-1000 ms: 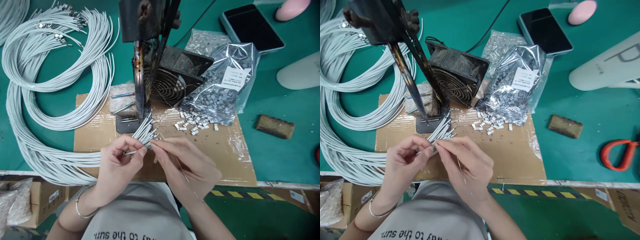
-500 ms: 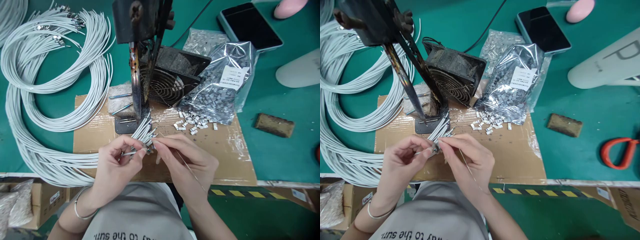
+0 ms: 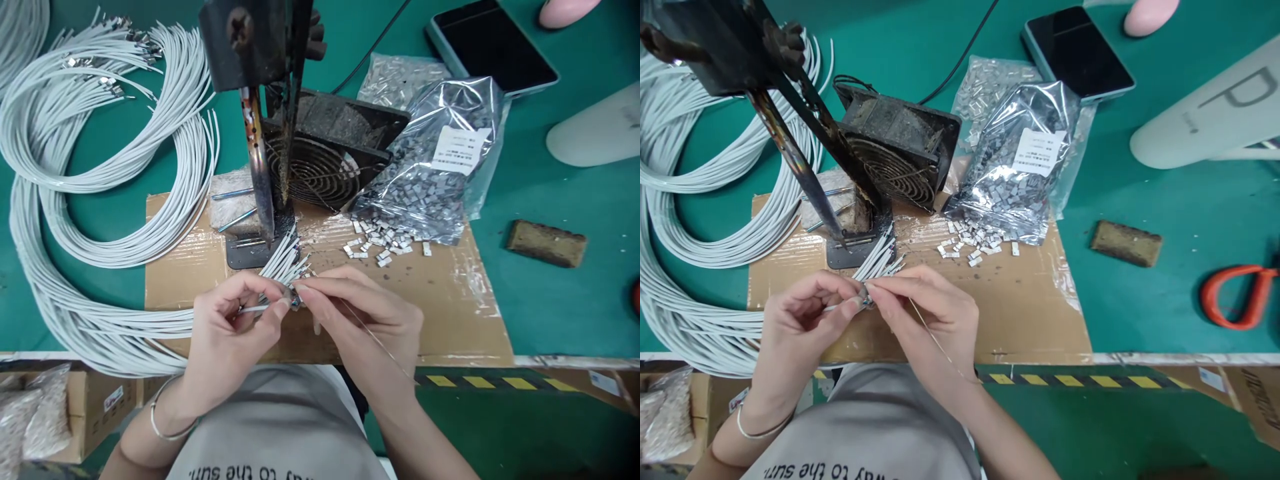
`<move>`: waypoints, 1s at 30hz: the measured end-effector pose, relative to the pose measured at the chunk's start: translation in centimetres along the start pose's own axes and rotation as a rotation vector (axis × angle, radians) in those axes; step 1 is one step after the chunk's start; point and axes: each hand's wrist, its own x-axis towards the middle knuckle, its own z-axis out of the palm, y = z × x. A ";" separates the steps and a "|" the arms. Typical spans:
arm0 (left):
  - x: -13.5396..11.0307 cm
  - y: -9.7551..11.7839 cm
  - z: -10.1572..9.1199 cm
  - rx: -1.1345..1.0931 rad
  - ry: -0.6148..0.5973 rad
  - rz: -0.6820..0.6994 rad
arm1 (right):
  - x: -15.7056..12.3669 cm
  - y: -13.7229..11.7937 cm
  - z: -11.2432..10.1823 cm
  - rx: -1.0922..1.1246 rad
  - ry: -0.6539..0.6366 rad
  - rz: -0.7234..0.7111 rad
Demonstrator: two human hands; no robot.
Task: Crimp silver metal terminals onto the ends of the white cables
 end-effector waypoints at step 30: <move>0.3 0.5 0.0 0.012 -0.017 0.009 | 0.2 0.1 -0.1 -0.001 -0.034 -0.039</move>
